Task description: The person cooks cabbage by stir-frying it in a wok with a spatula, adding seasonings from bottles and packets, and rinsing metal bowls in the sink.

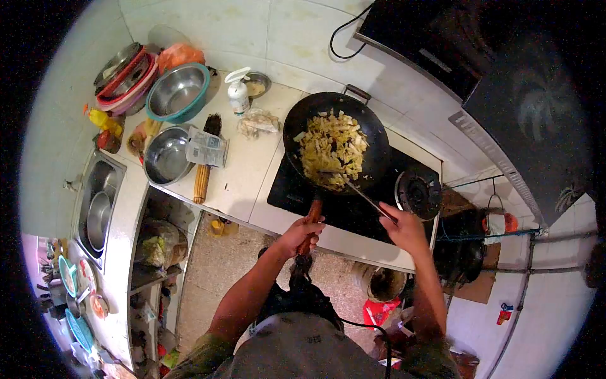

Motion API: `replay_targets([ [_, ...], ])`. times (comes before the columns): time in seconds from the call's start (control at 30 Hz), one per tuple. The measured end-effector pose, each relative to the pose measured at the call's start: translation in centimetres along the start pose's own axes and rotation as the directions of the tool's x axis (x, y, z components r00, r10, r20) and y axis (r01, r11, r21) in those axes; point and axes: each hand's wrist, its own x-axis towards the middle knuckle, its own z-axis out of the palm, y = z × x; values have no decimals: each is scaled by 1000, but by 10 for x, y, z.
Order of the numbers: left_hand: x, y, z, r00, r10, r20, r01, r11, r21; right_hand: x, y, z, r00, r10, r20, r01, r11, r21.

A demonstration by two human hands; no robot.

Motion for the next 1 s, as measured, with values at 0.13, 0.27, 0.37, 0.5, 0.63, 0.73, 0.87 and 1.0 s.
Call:
replay_targets([
  [0.13, 1, 1, -1, 1000, -10, 23, 10, 1000, 3, 36, 17, 37, 959, 188, -213, -173, 981, 88],
  [0.27, -1, -7, -1, 1000, 1, -22, 0, 1000, 26, 57, 59, 67, 902, 131, -411, -111, 991, 71],
  [0.37, 3, -3, -4, 1000, -9, -1, 9, 1000, 11, 41, 34, 62, 964, 140, -224, -145, 989, -3],
  [0.5, 2, 0, -2, 1000, -5, -6, 5, 1000, 22, -20, -2, 12, 980, -58, -188, 25, 984, -175],
  [0.63, 9, 1, -2, 1000, -25, -14, 25, 1000, -6, -5, -8, 25, 991, 79, -106, -96, 982, -161],
  [0.73, 8, 5, 4, 998, -37, -41, 40, 997, 72, 13, 31, 66, 957, 61, -283, -50, 998, 46],
  [0.87, -49, 31, 32, 999, -41, -2, 40, 967, 251, -51, 23, 36, 923, 291, -251, -93, 803, 589],
  [1.0, -133, 46, 85, 998, -57, -38, 62, 982, 178, -110, 37, 22, 882, 362, -302, -23, 674, 739],
])
